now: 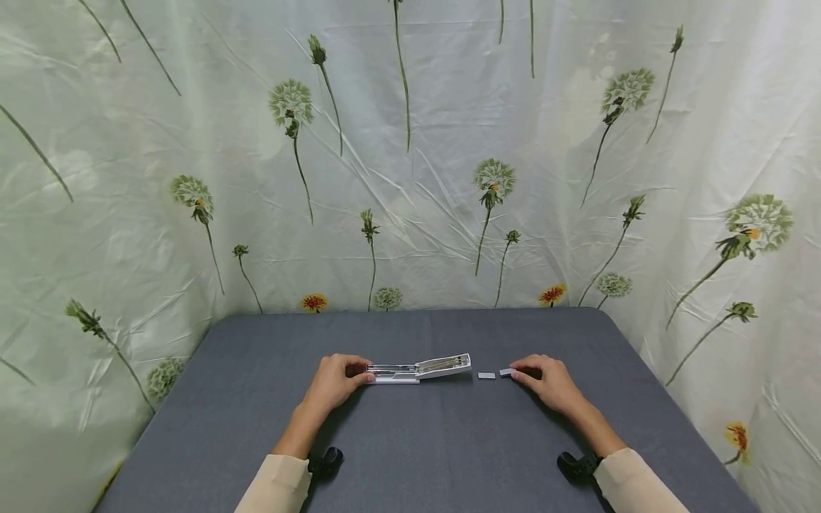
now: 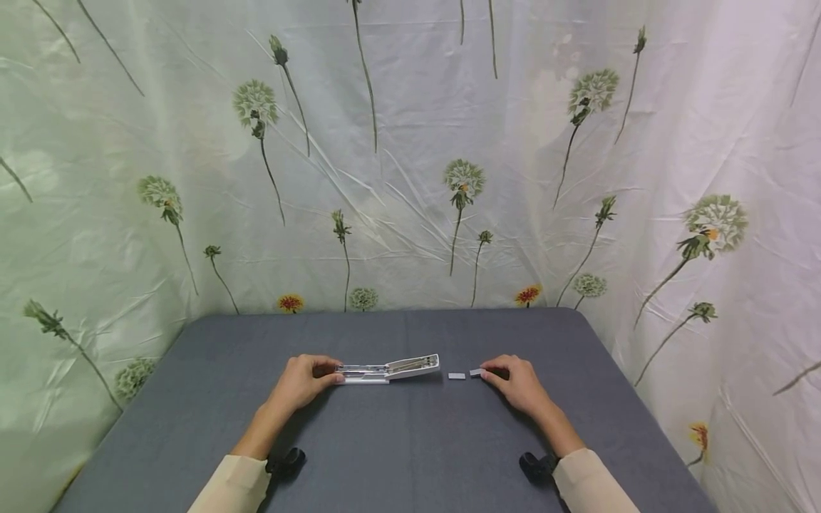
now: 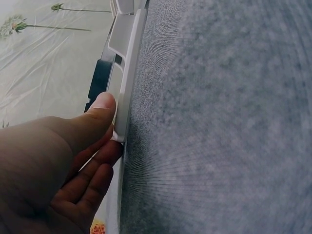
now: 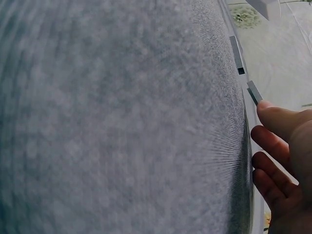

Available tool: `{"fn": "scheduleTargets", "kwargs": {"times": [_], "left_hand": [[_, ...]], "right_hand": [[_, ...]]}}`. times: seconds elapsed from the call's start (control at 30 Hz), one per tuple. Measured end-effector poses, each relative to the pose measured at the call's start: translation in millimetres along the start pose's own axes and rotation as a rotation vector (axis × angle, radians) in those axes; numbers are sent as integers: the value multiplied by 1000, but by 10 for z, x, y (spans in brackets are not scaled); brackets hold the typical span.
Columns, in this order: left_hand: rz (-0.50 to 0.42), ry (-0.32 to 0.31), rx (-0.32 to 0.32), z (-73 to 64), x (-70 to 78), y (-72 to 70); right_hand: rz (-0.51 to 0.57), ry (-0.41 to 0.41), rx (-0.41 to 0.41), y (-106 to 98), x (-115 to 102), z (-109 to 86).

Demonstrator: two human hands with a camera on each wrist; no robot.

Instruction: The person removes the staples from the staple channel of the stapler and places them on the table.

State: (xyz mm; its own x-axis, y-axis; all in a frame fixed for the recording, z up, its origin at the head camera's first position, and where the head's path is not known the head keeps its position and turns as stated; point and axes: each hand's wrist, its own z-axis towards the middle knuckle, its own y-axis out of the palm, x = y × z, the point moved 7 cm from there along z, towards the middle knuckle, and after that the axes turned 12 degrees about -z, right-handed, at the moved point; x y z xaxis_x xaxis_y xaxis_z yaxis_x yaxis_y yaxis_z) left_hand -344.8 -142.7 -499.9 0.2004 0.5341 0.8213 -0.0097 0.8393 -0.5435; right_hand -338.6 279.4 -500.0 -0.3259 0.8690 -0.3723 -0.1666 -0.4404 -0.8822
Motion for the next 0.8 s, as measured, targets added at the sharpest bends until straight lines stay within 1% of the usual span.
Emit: {"fn": "scheduleTargets", "kwargs": {"times": [0.27,0.43,0.8], "left_hand": [[6,4,0,-2,-9,3],[6,0,0,3,-10,4],[18,-3,-1,10,-29,13]], "right_hand": [[-13,-10,-2,26,2,-17],[-28,-37,6,7,-30,-25],[-54,-71,-30,-15,-68,-5]]}}
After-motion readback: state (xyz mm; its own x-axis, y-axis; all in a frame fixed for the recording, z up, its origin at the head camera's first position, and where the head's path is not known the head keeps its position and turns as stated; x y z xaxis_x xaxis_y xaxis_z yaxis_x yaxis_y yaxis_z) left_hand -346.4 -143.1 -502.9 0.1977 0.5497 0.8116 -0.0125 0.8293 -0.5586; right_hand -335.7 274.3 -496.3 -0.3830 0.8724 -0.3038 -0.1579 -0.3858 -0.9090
